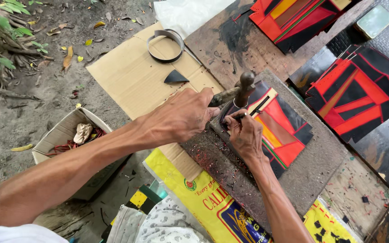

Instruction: The person hammers small tacks along the edge of a colorful patchwork bag, holding each tack in place with one hand while striking it with a hammer in the other. They work around the bag's edge, then pick up another finished bag and continue hammering tacks along its edge.

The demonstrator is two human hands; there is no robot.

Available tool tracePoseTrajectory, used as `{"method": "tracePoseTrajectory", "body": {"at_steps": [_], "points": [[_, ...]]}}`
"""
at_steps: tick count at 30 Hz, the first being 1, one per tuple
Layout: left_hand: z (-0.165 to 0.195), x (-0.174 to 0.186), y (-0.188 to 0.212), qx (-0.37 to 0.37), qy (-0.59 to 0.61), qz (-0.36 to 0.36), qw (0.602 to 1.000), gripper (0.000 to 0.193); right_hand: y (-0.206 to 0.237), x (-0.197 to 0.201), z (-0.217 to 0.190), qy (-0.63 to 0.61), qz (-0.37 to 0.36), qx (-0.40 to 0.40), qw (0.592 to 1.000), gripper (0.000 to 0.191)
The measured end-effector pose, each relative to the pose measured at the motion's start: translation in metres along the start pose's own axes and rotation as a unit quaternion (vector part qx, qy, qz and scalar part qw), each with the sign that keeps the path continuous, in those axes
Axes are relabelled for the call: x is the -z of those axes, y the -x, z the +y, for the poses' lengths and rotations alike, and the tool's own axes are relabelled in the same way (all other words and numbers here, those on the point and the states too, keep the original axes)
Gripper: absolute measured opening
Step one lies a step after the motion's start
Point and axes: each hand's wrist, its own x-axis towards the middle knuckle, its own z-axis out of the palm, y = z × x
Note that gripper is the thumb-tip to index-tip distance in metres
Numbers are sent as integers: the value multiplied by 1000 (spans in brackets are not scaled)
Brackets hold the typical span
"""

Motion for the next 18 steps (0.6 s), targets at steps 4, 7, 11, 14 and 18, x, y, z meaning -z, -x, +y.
{"method": "tracePoseTrajectory", "body": {"at_steps": [4,7,11,14,18], "points": [[-8,-9,-2,7,20,-9,1000,33,-2,4,16,-136,-23,-74,988,16],[-24,-32,-15,78,83,-34,993,33,1,10,30,-235,-45,-78,968,16],[-45,-79,-49,72,197,47,977,33,14,6,36,-310,-35,-52,949,21],[-56,-109,-74,44,211,101,971,46,20,12,37,-413,4,-131,901,23],[-72,-132,-87,52,220,101,969,52,19,31,37,-429,85,-111,893,24]]}}
